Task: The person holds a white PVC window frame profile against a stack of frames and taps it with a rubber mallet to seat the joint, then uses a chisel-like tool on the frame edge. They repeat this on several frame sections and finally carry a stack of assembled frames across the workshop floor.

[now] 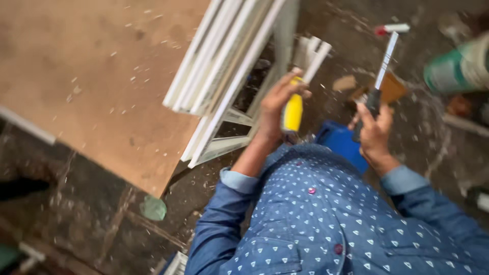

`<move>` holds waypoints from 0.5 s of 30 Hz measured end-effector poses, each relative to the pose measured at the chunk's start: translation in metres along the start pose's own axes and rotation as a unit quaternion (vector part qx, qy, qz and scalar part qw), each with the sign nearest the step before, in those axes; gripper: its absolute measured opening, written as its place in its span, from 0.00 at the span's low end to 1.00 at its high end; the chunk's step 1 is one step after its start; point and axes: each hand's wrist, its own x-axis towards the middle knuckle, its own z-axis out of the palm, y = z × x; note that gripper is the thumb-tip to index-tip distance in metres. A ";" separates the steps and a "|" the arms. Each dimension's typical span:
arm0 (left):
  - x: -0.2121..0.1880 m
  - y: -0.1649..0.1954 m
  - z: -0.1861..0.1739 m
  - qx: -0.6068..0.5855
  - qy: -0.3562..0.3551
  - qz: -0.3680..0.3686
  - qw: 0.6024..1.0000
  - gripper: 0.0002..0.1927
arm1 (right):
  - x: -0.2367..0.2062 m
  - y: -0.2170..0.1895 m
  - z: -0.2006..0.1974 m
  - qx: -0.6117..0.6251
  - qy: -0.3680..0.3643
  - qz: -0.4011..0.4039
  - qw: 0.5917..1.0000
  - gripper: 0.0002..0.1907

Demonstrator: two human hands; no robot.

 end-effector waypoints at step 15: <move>0.018 -0.013 -0.018 0.118 0.064 0.249 0.959 0.19 | -0.062 0.003 0.003 -0.035 0.062 -0.026 0.997 0.09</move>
